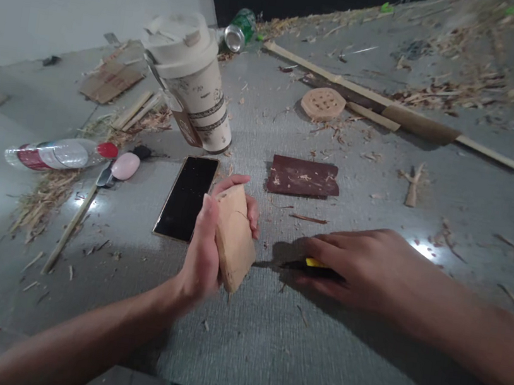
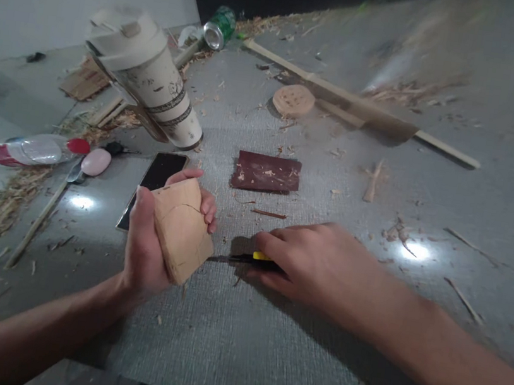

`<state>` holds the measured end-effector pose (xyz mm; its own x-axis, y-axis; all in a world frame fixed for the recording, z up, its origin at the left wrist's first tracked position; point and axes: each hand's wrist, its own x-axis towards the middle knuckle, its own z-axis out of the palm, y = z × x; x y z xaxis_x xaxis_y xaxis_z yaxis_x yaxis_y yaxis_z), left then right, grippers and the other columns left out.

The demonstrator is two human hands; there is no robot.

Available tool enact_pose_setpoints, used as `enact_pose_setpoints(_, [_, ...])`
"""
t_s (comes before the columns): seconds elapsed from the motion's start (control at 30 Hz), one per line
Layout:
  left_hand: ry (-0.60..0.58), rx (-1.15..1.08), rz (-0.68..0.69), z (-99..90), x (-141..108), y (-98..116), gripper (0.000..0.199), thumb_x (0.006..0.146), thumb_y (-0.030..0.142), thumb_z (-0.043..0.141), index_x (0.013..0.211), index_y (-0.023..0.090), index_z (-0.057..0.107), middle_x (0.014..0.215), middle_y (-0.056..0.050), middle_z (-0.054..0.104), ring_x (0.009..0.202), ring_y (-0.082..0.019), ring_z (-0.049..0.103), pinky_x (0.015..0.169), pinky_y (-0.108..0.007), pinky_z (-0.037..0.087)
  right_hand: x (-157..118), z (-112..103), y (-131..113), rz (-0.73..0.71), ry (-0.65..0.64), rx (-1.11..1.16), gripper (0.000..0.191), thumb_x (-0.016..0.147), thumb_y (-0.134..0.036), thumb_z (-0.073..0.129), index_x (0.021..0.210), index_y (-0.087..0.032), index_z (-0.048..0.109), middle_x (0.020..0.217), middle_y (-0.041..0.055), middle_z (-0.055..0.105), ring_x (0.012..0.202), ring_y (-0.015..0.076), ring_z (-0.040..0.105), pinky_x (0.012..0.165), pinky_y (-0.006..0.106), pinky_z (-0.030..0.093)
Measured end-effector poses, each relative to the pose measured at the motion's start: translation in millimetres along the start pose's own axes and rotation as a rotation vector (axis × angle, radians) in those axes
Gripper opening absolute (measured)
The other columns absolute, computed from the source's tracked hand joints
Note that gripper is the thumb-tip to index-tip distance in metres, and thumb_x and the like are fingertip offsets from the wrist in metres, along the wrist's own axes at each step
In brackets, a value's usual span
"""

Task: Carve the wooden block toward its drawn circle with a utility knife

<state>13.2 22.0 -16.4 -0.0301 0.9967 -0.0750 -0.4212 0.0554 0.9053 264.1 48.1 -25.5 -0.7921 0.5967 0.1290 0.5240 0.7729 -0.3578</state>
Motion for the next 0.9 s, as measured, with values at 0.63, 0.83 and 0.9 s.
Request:
enact_pose_setpoints(0.63, [0.238,0.162,-0.094,-7.7,-2.6,5.3,0.025,0.101,0.042,0.081,0.117,0.029,0.067,0.090,0.001,0.063,0.074,-0.018,0.063,0.064,-0.028,0.055,-0.3,-1.2,3.0,-0.021,-0.059,-0.022,0.027,0.116,-0.048,0.061,0.101,-0.026,0.065,0.082,-0.0018,0.075,0.066,0.0175,0.066,0.061,0.035,0.029])
enact_pose_setpoints(0.83, [0.247,0.147,-0.088,-8.9,-1.6,3.9,0.022,0.102,0.046,0.077,0.111,0.027,0.070,0.086,0.000,0.062,0.071,-0.017,0.059,0.060,-0.025,0.051,-0.1,-1.7,2.5,-0.019,-0.073,-0.031,0.023,0.114,-0.045,0.064,0.101,-0.026,0.063,0.084,-0.0020,0.075,0.066,0.0188,0.068,0.060,0.037,0.028])
enact_pose_setpoints(0.9, [0.239,0.155,-0.069,-10.0,-0.9,2.6,0.023,0.105,0.048,0.073,0.110,0.026,0.069,0.087,0.000,0.061,0.072,-0.017,0.058,0.063,-0.025,0.052,-0.1,-1.6,2.2,-0.017,-0.078,-0.031,0.023,0.113,-0.045,0.066,0.101,-0.026,0.063,0.083,-0.0022,0.075,0.066,0.0188,0.067,0.061,0.037,0.028])
